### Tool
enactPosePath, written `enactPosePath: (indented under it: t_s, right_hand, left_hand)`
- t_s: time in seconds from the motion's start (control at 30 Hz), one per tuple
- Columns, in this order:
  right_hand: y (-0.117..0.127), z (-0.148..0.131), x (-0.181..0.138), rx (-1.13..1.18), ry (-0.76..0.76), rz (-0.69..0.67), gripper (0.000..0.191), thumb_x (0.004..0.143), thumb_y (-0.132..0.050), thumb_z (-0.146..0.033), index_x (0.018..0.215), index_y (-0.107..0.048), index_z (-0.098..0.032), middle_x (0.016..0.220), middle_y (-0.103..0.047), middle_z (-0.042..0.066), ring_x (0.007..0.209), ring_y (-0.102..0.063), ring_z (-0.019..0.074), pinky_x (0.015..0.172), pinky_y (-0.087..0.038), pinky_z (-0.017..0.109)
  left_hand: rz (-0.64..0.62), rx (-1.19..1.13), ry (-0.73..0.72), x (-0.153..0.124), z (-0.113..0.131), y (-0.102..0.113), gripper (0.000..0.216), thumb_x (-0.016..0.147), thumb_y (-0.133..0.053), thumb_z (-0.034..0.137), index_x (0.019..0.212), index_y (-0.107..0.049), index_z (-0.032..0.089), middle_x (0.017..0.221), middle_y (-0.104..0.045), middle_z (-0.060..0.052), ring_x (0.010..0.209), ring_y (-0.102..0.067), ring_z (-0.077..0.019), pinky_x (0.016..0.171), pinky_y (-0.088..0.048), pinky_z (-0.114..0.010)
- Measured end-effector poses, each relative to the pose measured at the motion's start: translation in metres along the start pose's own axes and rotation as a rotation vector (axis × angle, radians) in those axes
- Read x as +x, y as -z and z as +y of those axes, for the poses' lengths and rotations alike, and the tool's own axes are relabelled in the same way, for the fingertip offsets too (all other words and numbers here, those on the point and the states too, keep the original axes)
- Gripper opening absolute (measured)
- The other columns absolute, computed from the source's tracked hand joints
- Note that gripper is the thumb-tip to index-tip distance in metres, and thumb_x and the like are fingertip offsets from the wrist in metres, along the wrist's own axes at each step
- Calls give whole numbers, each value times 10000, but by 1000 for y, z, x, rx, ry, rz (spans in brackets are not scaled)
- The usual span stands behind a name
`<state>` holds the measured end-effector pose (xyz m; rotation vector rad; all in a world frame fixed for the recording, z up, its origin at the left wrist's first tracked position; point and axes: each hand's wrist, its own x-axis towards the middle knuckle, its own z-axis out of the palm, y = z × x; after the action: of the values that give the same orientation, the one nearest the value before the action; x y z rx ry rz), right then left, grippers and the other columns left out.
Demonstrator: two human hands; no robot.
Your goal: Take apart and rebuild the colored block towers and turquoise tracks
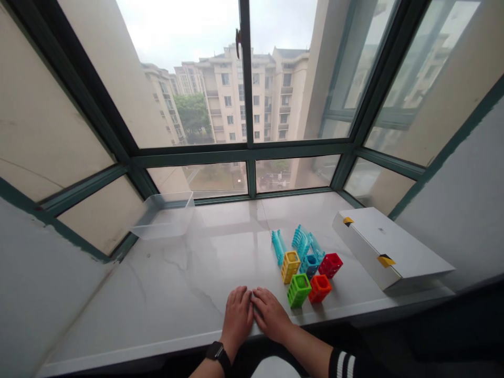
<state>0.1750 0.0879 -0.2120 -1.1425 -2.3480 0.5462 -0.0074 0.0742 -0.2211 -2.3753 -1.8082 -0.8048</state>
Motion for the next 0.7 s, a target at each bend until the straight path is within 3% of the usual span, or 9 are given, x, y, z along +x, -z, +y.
enactPosePath:
  t_s: [0.27,0.7]
  right_hand:
    - [3,1,-1,9,24,18,586,862,-592,-138,1445,-616,-197,1538,-583,154,1462,-507,323,1256,-391,572]
    - [0,4,-1,-5,46,67,475,911,-556,-140,1365,-670,-215,1505,-610,140,1426,-543,316,1232,-428,562]
  left_hand:
    - [-44,-22,47,2,9,5,377,956,-542,144,1309,-650,221,1398,-649,-105,1329,-574,-301,1190,-445,-554]
    - [-69,-9,71,3,16,7,476,939,-552,156,1413,-581,197,1420,-633,-110,1353,-540,-291,1221,-402,-543]
